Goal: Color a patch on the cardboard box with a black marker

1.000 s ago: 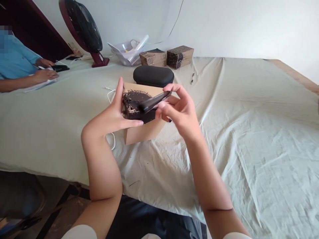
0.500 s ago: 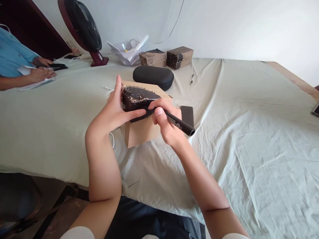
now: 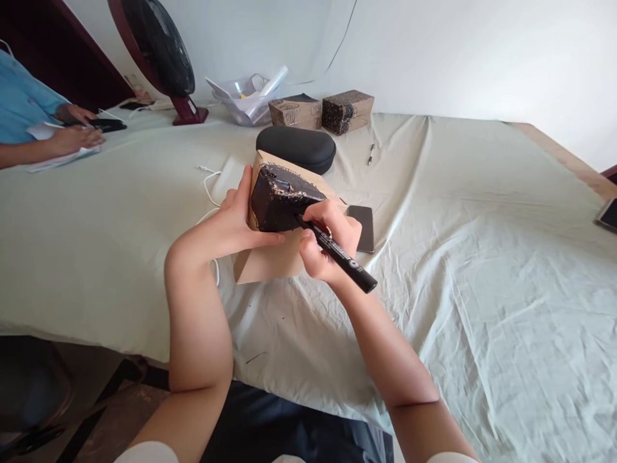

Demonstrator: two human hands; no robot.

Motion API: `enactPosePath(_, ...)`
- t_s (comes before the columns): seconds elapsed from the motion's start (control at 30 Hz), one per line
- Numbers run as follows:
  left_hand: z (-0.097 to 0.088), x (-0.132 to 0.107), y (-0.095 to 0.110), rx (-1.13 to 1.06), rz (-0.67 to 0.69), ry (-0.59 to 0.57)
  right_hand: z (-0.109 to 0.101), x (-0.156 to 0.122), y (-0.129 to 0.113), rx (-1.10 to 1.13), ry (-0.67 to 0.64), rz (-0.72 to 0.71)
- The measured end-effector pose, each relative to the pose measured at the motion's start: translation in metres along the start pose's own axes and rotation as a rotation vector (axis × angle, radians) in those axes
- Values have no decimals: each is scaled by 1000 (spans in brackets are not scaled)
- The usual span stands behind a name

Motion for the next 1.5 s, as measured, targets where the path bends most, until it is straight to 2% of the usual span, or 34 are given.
enactPosePath(0.1, 2, -3, -1, 37, -120, 23, 3, 3, -8, -111, 4, -62)
enactPosePath(0.2, 4, -7, 7, 61, -135, 36, 6, 4, -12, -149, 26, -64)
enactPosePath(0.3, 6, -11, 17, 91, -206, 69, 7, 3, -16, -154, 33, -67)
enactPosePath(0.5, 6, -19, 34, 270, -285, 147, 7, 7, -25, -200, -40, -61)
enactPosePath(0.67, 8, -23, 32, 417, -209, 189, 3, 12, -33, -244, -95, -26)
enactPosePath(0.8, 8, -23, 29, 478, -181, 151, -3, 16, -37, -263, -147, 67)
enactPosePath(0.9, 4, -23, 28, 432, -143, 117, -6, 18, -37, -224, -157, 123)
enactPosePath(1.03, 0, -24, 24, 302, -96, 72, -9, 18, -32, -157, -92, 175)
enactPosePath(1.13, -3, -26, 21, 253, -29, 77, -12, 18, -25, -111, -43, 232)
enactPosePath(1.2, -6, -27, 20, 230, -4, 72, -12, 19, -19, -73, -63, 279)
enactPosePath(1.33, -11, -27, 19, 205, -45, 22, -9, 19, -7, 4, -106, 369)
enactPosePath(1.5, -14, -24, 16, 213, -58, -20, -9, 17, -1, 123, -36, 412)
Point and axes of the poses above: each hand's wrist, its own x-axis towards the middle knuckle, its own z-axis out of the palm, y = z × x, the point moved 4 cm from there along x, towards the middle knuckle, and after that the axes turned 4 degrees about -x, right-handed, at the moved point
